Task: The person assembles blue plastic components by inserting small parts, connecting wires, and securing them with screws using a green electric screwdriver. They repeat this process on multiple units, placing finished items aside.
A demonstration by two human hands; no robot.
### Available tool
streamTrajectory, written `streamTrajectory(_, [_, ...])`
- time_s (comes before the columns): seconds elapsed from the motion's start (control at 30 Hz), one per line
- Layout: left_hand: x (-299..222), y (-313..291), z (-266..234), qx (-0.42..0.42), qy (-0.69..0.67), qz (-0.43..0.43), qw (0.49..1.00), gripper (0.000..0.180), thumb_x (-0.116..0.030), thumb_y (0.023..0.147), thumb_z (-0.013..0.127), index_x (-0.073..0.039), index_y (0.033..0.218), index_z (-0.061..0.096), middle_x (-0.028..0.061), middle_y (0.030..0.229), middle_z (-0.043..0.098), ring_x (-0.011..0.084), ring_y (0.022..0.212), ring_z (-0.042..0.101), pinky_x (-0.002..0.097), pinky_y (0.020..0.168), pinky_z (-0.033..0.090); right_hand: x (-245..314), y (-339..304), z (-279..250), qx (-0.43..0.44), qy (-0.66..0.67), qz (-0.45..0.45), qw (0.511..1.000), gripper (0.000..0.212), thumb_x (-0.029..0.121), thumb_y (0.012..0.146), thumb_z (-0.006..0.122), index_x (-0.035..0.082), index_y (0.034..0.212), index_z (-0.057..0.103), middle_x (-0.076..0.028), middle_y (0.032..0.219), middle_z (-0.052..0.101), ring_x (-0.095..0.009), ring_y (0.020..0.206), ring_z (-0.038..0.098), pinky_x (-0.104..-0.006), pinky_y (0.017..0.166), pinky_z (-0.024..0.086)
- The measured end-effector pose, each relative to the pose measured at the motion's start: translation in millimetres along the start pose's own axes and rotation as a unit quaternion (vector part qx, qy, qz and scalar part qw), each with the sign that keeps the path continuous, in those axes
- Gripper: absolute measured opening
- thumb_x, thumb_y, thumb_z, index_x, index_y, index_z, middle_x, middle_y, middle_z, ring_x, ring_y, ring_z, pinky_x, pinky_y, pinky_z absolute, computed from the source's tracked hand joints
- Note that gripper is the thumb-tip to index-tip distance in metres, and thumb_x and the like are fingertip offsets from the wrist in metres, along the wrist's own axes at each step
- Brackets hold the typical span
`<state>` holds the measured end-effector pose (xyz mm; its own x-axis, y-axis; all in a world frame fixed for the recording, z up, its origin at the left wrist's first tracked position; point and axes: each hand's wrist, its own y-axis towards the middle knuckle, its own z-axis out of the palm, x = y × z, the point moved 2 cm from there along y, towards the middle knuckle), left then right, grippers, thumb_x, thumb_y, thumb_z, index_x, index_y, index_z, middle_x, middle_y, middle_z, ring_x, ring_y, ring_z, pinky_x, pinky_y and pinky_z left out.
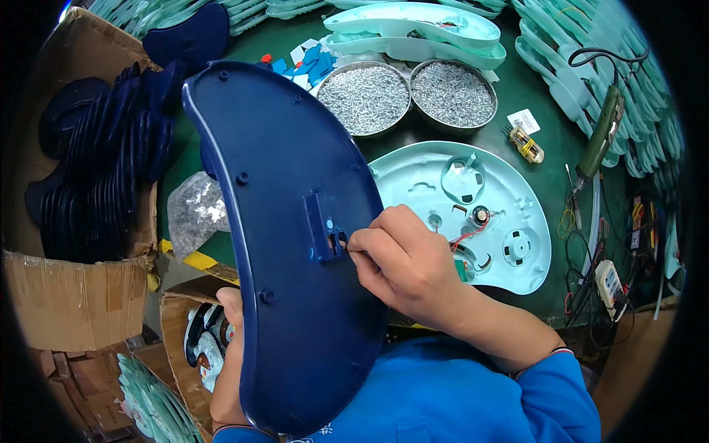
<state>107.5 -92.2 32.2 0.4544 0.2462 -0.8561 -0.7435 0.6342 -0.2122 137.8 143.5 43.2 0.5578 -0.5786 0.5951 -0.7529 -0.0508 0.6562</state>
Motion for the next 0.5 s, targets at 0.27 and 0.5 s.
streamTrajectory(0.27, [-5.5,0.7,-2.2,-0.001,0.006,0.004,1.0,0.115,-0.091,0.081,0.042,0.001,0.15,0.037,0.0179,0.138,0.055,0.0273,0.121,0.059,0.043,0.101,0.052,2.2,-8.6,5.2,0.018,0.105,0.071,0.992,0.019,-0.001,0.083,0.072,0.002,0.098,0.062,-0.011,0.089,0.055,-0.028,0.075,0.065,-0.0363,0.063,0.054])
streamTrajectory(0.5, [-5.7,1.8,-0.4,-0.005,0.004,0.007,1.0,0.114,-0.09,0.081,0.043,0.001,0.15,0.036,0.0181,0.138,0.055,0.0274,0.121,0.059,0.043,0.101,0.052,2.1,-5.6,-1.3,0.031,-0.018,-0.065,0.997,0.026,-0.001,0.078,0.068,-0.004,0.104,0.067,-0.014,0.093,0.061,-0.026,0.077,0.066,-0.0321,0.066,0.057])
